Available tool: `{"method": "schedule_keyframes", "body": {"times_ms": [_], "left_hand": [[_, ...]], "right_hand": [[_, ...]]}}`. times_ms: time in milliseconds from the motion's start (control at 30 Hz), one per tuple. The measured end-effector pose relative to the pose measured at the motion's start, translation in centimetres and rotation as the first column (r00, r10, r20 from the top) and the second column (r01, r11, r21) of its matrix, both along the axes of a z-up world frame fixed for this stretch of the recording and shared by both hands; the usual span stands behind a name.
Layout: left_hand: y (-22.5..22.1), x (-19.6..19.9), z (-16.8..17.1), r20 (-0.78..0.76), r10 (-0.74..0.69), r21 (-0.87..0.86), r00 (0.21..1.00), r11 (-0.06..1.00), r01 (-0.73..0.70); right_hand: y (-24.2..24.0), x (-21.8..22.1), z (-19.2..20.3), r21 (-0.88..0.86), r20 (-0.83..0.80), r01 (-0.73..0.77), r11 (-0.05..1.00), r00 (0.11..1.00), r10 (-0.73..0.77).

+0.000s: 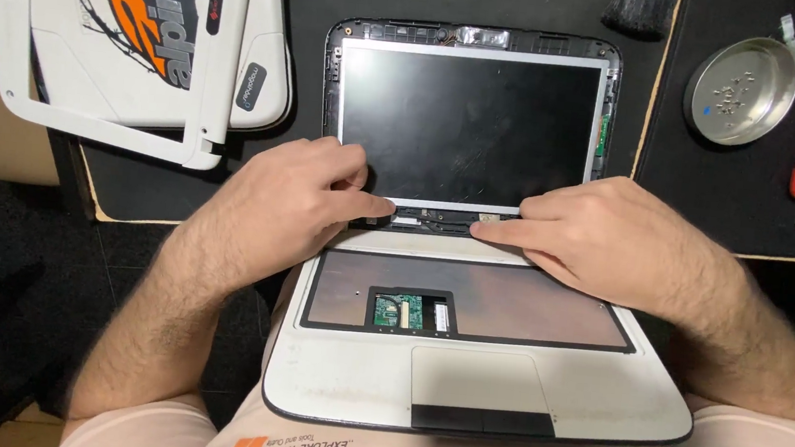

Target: Disassembling a laptop to access internal components and the screen, then reassembling parts.

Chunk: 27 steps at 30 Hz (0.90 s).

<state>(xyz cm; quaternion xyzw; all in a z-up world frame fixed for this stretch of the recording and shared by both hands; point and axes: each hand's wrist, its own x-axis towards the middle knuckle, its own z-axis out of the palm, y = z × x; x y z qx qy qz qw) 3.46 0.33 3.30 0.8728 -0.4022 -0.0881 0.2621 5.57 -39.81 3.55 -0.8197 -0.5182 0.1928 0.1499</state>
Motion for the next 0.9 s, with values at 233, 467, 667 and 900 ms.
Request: {"method": "schedule_keyframes", "body": {"times_ms": [233,467,667,900], "left_hand": [[-0.1,0.3,0.1,-0.035,-0.03,-0.013,0.999,0.999,0.029],[-1.2,0.3,2.0,-0.18,0.098,0.17,0.979,0.983,-0.067],[-1.2,0.3,1.7,-0.201,0.108,0.213,0.974,0.975,-0.064],[-1.0,0.3,1.4,-0.214,0.116,0.231,0.97,0.971,-0.065]], "right_hand": [[1.6,0.1,0.4,-0.192,-0.125,0.076,0.978,0.987,-0.102],[4.6,0.9,5.0,-0.448,-0.274,0.13,0.885,0.922,-0.274],[5.7,0.2,7.1,-0.479,-0.156,-0.001,0.878,0.984,-0.084],[7.0,0.6,7.7,-0.487,-0.188,-0.013,0.873,0.978,-0.09]]}}
